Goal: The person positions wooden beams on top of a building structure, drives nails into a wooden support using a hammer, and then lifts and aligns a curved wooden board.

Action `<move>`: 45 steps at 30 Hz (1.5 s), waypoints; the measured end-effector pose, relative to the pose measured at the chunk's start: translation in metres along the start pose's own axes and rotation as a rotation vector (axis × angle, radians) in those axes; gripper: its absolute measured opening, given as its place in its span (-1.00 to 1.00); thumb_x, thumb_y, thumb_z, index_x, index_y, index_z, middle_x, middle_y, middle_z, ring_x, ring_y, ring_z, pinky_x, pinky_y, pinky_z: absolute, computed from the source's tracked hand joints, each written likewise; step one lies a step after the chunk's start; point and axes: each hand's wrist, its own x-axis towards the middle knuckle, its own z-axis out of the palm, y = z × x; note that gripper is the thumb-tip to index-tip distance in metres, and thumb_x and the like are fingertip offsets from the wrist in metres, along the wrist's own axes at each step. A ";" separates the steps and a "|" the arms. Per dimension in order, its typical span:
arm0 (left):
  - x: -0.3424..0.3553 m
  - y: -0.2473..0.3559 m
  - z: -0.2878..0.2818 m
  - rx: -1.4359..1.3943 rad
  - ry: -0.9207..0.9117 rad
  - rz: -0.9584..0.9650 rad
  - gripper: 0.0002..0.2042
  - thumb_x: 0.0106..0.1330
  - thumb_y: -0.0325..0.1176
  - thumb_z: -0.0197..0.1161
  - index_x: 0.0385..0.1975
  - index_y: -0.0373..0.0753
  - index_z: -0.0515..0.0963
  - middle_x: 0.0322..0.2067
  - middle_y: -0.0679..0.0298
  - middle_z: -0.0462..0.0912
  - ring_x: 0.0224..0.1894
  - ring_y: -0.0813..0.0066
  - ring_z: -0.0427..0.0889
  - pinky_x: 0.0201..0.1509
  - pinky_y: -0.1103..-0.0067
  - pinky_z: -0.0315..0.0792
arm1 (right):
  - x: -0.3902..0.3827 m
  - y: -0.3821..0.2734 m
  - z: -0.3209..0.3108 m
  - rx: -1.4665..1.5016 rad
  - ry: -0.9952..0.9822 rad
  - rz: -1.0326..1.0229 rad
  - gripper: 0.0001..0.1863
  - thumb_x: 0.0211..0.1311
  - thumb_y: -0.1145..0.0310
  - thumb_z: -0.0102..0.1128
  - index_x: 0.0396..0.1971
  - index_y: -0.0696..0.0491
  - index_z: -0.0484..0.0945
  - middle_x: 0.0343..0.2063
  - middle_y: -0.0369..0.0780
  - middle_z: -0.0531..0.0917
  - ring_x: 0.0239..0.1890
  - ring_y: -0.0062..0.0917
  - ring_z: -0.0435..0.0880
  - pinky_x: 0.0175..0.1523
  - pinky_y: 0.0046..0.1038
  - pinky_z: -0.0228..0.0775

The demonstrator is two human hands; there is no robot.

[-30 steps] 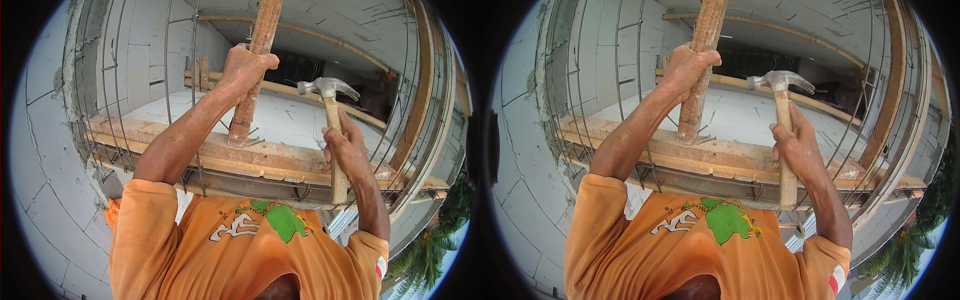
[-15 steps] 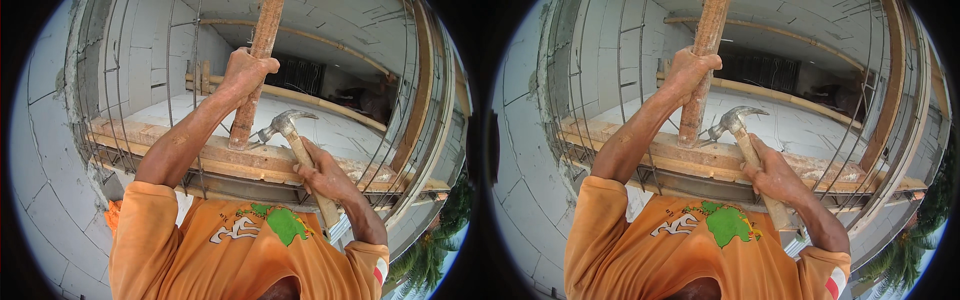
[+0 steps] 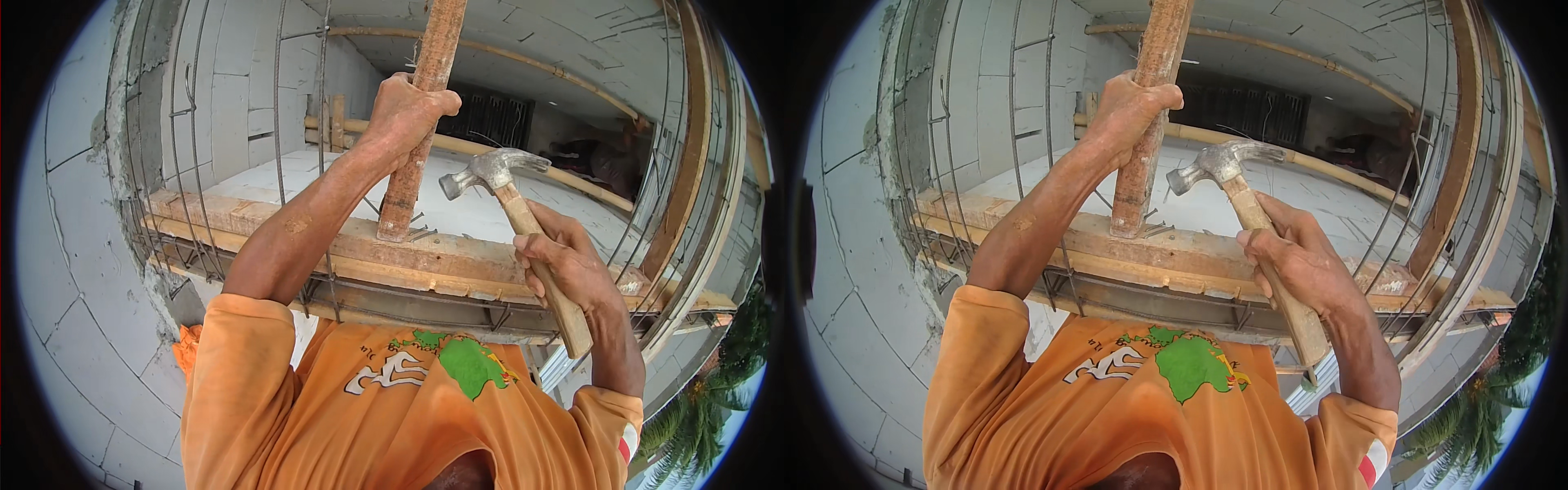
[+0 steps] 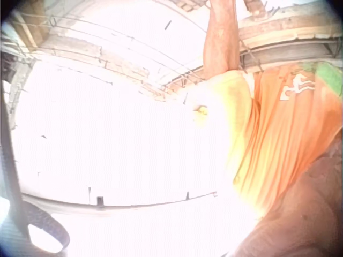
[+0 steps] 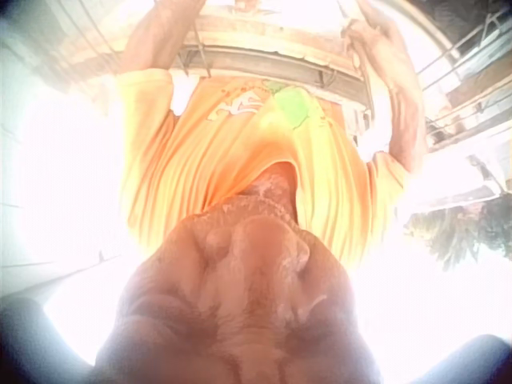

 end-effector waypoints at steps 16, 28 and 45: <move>0.001 0.001 -0.004 0.003 -0.059 -0.014 -0.60 0.00 -0.31 0.39 -0.21 -0.45 0.51 -0.45 0.23 0.47 -0.46 0.51 0.47 -0.44 0.46 0.38 | -0.008 -0.011 -0.016 0.044 0.484 -0.129 -0.35 0.31 0.33 0.14 0.38 0.22 0.31 -0.57 -0.35 0.45 -0.71 -0.71 0.45 -0.65 -0.62 0.32; 0.003 -0.002 0.000 -0.008 0.000 0.004 -0.63 0.00 -0.32 0.39 -0.24 -0.41 0.52 -0.44 0.24 0.48 -0.47 0.52 0.45 -0.42 0.47 0.34 | -0.008 0.000 0.004 -0.047 0.299 -0.062 -0.34 0.33 0.34 0.11 0.41 0.21 0.28 -0.54 -0.34 0.46 -0.67 -0.68 0.46 -0.52 -0.60 0.36; 0.002 0.003 -0.004 0.009 -0.030 -0.009 -0.67 0.00 -0.33 0.38 -0.28 -0.38 0.54 -0.47 0.25 0.48 -0.45 0.52 0.46 -0.45 0.48 0.35 | -0.024 -0.016 -0.034 0.043 0.792 -0.239 -0.51 0.36 0.30 0.13 0.22 0.20 0.45 -0.58 -0.35 0.46 -0.74 -0.74 0.48 -0.76 -0.66 0.38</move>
